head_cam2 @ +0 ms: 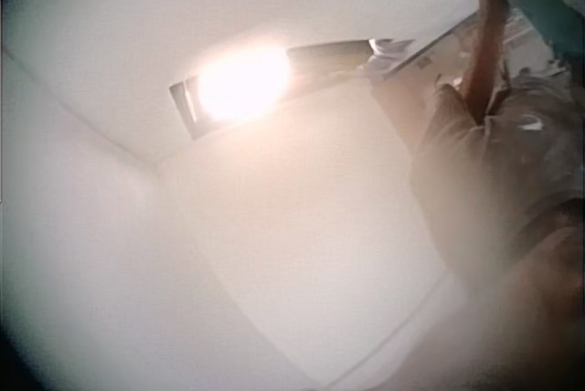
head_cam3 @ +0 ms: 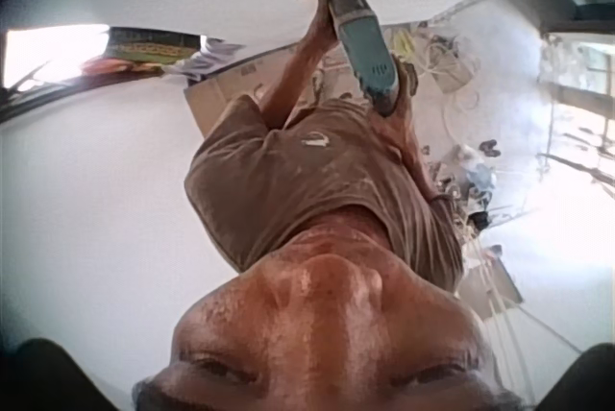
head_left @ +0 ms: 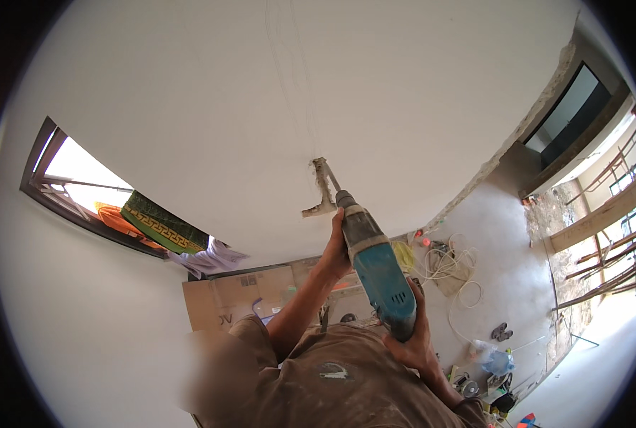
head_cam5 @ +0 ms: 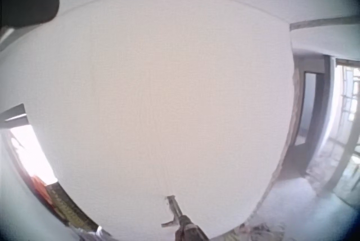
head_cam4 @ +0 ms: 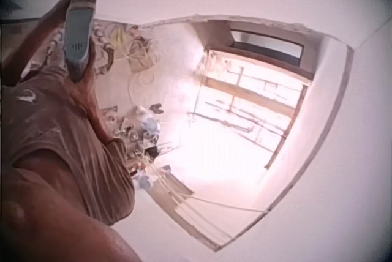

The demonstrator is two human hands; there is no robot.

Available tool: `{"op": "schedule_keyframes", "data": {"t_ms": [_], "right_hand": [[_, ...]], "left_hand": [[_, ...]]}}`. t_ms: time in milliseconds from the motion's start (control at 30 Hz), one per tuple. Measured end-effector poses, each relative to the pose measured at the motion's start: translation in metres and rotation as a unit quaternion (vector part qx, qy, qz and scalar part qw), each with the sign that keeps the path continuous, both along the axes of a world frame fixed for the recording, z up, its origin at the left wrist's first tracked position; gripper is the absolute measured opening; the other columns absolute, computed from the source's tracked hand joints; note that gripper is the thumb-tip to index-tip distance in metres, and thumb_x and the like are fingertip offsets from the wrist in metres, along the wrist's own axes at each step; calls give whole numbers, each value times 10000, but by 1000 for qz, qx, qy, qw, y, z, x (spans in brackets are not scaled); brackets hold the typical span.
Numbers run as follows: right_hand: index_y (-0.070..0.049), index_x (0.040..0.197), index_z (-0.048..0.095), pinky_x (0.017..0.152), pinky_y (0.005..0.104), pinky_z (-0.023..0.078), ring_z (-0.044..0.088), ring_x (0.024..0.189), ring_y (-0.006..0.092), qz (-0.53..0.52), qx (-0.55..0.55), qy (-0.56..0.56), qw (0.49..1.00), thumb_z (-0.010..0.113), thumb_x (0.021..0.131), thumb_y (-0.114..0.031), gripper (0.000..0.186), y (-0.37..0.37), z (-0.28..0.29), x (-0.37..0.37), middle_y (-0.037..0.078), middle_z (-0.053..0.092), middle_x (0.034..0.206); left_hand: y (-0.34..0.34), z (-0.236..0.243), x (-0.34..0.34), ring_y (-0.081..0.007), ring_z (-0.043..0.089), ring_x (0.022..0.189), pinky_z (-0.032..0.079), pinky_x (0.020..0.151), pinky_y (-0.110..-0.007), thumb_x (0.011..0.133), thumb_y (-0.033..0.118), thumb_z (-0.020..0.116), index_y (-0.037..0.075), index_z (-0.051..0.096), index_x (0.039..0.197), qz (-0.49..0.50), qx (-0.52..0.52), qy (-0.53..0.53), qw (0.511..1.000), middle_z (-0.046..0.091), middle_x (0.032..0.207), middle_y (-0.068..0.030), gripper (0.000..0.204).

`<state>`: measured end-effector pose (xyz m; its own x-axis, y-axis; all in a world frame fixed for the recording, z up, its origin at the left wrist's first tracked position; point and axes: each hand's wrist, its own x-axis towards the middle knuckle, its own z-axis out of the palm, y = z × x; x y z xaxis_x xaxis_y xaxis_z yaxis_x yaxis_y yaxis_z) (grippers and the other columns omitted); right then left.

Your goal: The person uses a rotary hammer to drill and chisel a channel into a white wall.

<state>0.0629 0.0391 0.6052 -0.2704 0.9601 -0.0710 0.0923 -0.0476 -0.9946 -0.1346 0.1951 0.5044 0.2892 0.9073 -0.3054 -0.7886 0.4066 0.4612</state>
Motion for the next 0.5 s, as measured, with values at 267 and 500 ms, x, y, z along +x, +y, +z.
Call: {"op": "schedule_keyframes", "data": {"t_ms": [267, 500], "right_hand": [[-86, 1503, 225, 1044, 422, 380, 470, 1285, 331, 16, -3, -45, 999, 585, 681, 1, 902, 66, 34, -14, 229, 484, 1346], [-103, 1502, 220, 1027, 437, 395, 488, 1251, 385, 34, 35, -73, 996, 582, 711, -15, 874, 88, 51, -21, 259, 482, 1325]], "left_hand": [[49, 0, -9, -273, 624, 1082, 521, 952, -440, 871, 703, 500, 84, 542, 1228, 27, 6, -35, 999, 624, 1148, -125, 716], [72, 4, -18, -281, 625, 1083, 513, 965, -441, 888, 694, 475, 87, 554, 1217, 33, 5, -95, 995, 630, 1156, -129, 695]]}}
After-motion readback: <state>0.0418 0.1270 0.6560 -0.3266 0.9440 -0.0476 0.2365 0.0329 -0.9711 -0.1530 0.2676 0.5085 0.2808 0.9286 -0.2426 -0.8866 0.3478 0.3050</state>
